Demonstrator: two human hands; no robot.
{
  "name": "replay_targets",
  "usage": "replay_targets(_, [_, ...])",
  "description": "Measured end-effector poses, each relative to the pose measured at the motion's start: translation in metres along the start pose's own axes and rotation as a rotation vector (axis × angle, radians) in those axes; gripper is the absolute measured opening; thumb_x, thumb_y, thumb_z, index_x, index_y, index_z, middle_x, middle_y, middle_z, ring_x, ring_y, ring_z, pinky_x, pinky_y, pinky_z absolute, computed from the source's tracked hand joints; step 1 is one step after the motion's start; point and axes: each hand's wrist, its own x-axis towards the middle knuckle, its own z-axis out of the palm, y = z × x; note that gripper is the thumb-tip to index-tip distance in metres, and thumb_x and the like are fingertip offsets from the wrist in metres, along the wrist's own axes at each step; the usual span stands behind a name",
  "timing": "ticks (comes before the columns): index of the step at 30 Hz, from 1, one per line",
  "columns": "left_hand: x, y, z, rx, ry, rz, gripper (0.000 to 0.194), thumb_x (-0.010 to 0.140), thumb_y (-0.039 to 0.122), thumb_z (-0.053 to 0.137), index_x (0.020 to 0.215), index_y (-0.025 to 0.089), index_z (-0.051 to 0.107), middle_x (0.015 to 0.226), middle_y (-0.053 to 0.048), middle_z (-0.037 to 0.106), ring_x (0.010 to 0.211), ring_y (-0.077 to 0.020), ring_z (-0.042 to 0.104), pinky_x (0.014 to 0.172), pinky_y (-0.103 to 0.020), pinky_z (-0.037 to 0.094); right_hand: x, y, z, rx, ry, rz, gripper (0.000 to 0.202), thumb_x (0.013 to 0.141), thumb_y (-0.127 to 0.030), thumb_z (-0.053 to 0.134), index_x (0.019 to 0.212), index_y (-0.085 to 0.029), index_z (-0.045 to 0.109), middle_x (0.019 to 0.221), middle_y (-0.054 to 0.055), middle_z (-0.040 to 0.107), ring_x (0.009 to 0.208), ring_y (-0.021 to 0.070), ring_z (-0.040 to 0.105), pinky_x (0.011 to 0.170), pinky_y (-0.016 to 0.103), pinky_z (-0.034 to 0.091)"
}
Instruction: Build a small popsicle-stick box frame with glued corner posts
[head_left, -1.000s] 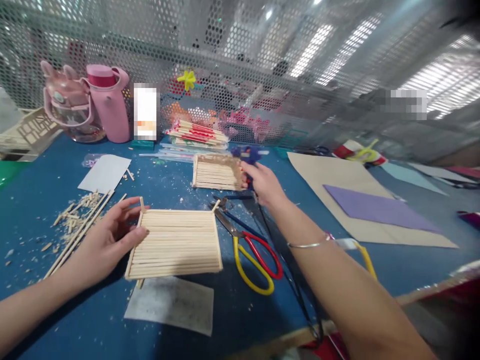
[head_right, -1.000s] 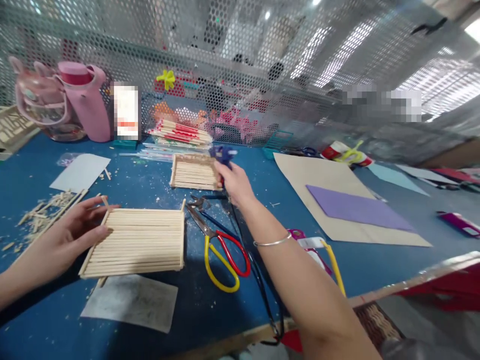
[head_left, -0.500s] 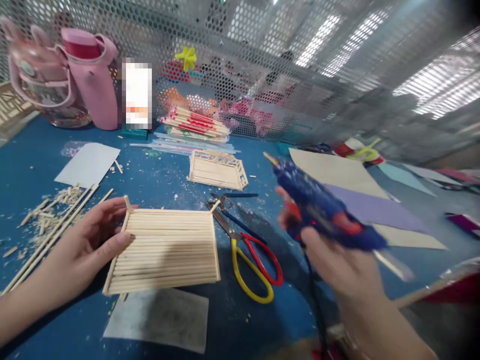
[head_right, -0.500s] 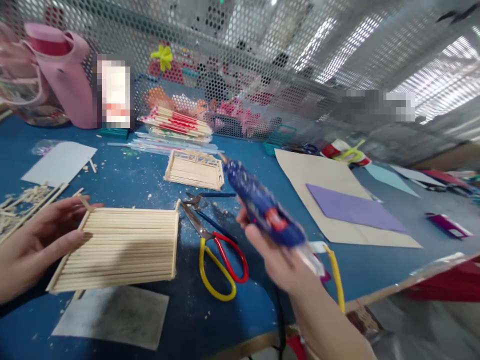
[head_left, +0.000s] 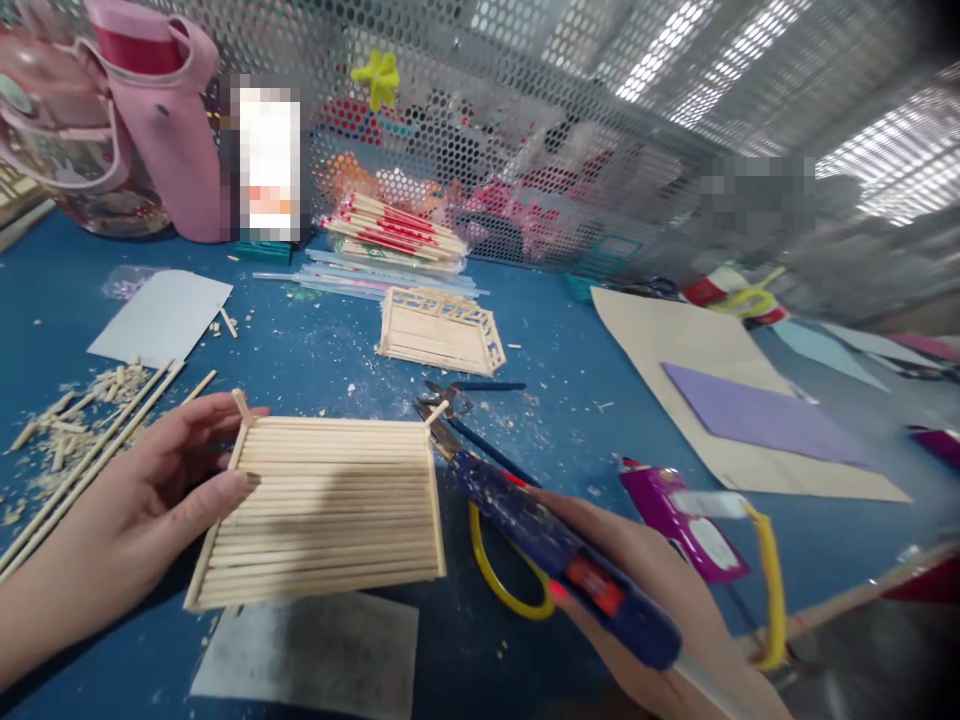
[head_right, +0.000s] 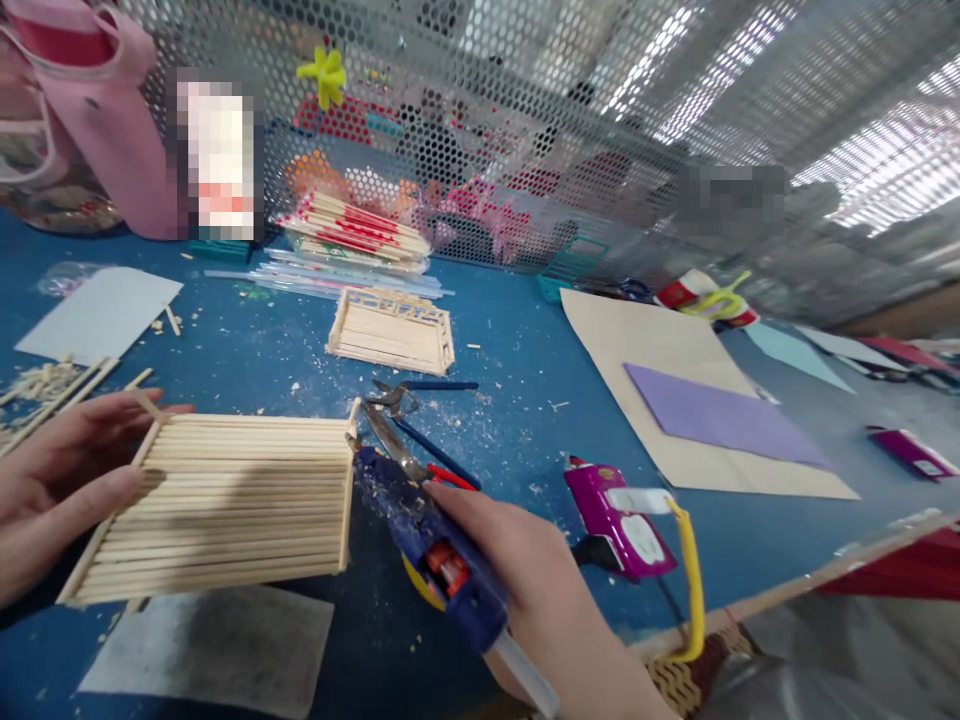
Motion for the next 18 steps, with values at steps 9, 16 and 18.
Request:
replay_targets(9, [-0.0011,-0.0014,-0.0010,-0.023,0.007,-0.045,0.054,0.064,0.051,0.066,0.111,0.030,0.051,0.123,-0.005,0.057,0.110,-0.0249,0.056,0.082,-0.031,0.054,0.0051,-0.0047,-0.0015,0.049,-0.014,-0.033,0.035,0.082,-0.026,0.047,0.117,-0.025,0.046,0.090,0.006,0.070,0.070,0.0189,0.068,0.058,0.026,0.054])
replay_targets(16, [-0.0002,-0.0046,-0.0004,-0.002,0.011,-0.046,0.056,0.065,0.052,0.065,0.114,0.029,0.050,0.126,-0.005,0.055,0.111,-0.0252,0.055,0.086,-0.033,0.052,0.0069,-0.0062,0.0004,0.090,-0.007,-0.020,0.032,0.083,-0.023,0.045,0.116,-0.025,0.044,0.091,0.005,0.069,0.073,0.0168,0.067,0.061,0.024,0.054])
replay_targets(18, [-0.0001,-0.0046,-0.0005,0.006,0.013,-0.047,0.056,0.065,0.052,0.065,0.114,0.029,0.051,0.126,-0.005,0.055,0.110,-0.0254,0.056,0.085,-0.033,0.053,0.0075,-0.0064,0.0001,0.094,-0.009,-0.025,0.033,0.083,-0.022,0.045,0.116,-0.024,0.044,0.091,0.005,0.069,0.073,0.0164,0.067,0.061,0.024,0.054])
